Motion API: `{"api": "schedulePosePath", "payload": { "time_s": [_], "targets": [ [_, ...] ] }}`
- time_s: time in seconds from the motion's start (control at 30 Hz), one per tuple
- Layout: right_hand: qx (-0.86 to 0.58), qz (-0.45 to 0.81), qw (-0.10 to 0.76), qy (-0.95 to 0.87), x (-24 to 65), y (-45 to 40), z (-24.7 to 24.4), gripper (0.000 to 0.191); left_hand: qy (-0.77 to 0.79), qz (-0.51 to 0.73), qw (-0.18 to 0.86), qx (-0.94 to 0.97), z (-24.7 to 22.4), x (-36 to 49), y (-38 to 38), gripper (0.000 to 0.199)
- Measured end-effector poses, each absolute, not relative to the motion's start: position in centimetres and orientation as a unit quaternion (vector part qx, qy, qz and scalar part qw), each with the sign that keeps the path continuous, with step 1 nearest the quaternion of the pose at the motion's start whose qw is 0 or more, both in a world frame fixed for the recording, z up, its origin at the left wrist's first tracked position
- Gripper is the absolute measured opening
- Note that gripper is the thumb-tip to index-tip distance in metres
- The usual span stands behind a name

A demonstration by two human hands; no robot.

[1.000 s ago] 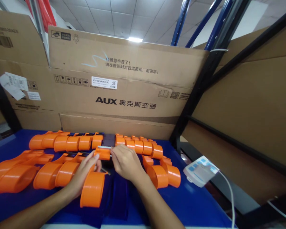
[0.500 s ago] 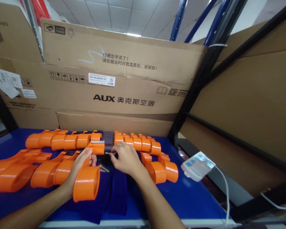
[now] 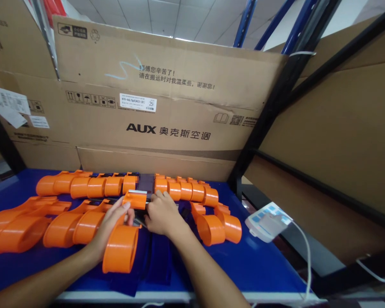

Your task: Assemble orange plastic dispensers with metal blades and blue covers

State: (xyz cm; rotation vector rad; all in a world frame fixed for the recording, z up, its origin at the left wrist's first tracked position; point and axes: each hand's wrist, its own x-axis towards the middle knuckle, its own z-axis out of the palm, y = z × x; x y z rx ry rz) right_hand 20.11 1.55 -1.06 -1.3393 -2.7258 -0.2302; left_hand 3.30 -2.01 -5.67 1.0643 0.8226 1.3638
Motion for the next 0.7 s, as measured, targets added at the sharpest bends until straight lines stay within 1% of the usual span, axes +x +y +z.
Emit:
{"api": "schedulePosePath", "payload": {
  "time_s": [0.2, 0.43, 0.5, 0.57, 0.7],
  "targets": [
    [-0.438, -0.093, 0.045, -0.893, 19.8, 1.6, -1.5, 0.021, 0.343, 0.582, 0.575, 0.461, -4.8, 3.6, -2.7, 0.035],
    [-0.439, -0.097, 0.093, -0.888, 20.6, 1.6, -0.3, 0.013, 0.35, 0.585, 0.58, 0.446, -4.9, 3.5, -2.6, 0.037],
    [-0.441, -0.086, 0.125, -0.884, 21.2, 1.8, 0.0, 0.012, 0.347, 0.586, 0.579, 0.448, -5.2, 3.4, -2.4, 0.037],
    [-0.445, -0.063, 0.178, -0.875, 21.9, 2.0, 0.3, 0.011, 0.344, 0.589, 0.576, 0.449, -5.4, 3.4, -2.3, 0.036],
    [-0.463, -0.025, 0.323, -0.825, 23.4, 2.2, 0.5, 0.012, 0.332, 0.592, 0.591, 0.436, -5.9, 3.5, -2.2, 0.034]
  ]
}}
